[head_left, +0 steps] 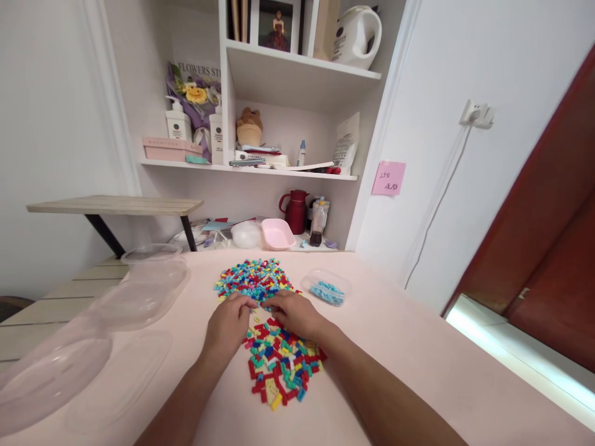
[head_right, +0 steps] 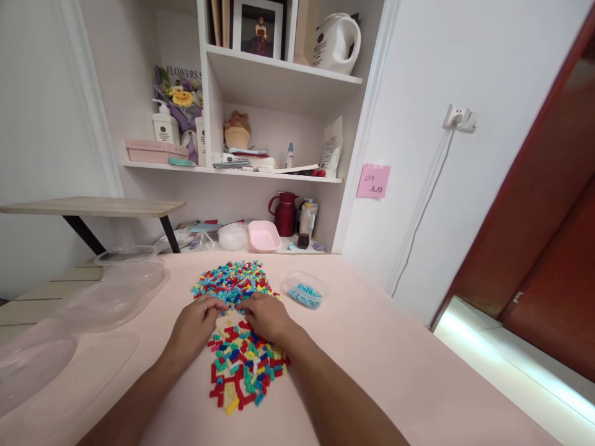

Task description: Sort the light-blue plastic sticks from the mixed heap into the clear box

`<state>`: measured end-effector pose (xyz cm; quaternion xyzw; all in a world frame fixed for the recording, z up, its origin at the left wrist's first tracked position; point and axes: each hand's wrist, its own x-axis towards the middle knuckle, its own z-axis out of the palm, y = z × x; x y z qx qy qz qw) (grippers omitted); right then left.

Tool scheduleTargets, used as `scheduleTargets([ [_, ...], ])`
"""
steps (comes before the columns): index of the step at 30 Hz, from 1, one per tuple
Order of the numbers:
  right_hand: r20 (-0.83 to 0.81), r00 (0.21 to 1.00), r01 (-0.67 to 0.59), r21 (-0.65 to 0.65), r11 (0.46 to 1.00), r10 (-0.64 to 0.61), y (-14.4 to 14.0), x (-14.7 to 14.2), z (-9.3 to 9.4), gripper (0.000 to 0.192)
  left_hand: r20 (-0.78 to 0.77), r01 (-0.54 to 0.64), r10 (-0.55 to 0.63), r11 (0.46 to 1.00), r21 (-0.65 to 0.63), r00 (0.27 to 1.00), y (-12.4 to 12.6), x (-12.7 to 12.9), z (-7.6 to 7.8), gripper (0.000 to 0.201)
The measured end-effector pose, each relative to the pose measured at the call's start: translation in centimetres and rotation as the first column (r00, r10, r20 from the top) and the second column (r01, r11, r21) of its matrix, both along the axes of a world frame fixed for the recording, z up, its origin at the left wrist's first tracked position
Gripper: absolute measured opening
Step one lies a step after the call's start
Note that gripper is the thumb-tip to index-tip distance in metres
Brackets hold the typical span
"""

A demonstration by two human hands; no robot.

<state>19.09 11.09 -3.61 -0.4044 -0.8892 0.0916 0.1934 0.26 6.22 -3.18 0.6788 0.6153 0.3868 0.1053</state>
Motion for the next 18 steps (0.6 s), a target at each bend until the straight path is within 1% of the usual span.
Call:
scheduleTargets([
  [3, 0.024, 1.0, 0.007, 0.007, 1.0, -0.007, -0.02, -0.03, 0.08, 0.031, 0.014, -0.027, 0.026, 1.0, 0.003, 1.0, -0.16, -0.01, 0.26, 0.034],
  [8, -0.039, 0.999, 0.02, -0.041, 0.999, -0.021, -0.1, 0.07, 0.28, 0.025, 0.032, -0.041, 0.041, 0.999, 0.004, 0.999, -0.26, -0.02, 0.47, 0.033],
  [12, -0.071, 0.997, 0.032, -0.049, 0.998, -0.036, -0.25, 0.07, 0.42, 0.022, 0.04, -0.036, 0.036, 0.999, 0.001, 0.999, -0.28, 0.01, 0.48, 0.034],
  [15, -0.121, 0.991, 0.043, -0.06, 0.997, -0.051, -0.14, 0.16, 0.44, 0.021, 0.043, -0.037, 0.037, 0.999, -0.001, 0.998, -0.27, 0.01, 0.46, 0.034],
  [18, -0.196, 0.976, 0.085, -0.068, 0.994, -0.097, 0.3, 0.46, 0.39, 0.018, 0.047, -0.042, 0.042, 0.999, -0.001, 0.998, -0.21, -0.02, 0.42, 0.033],
])
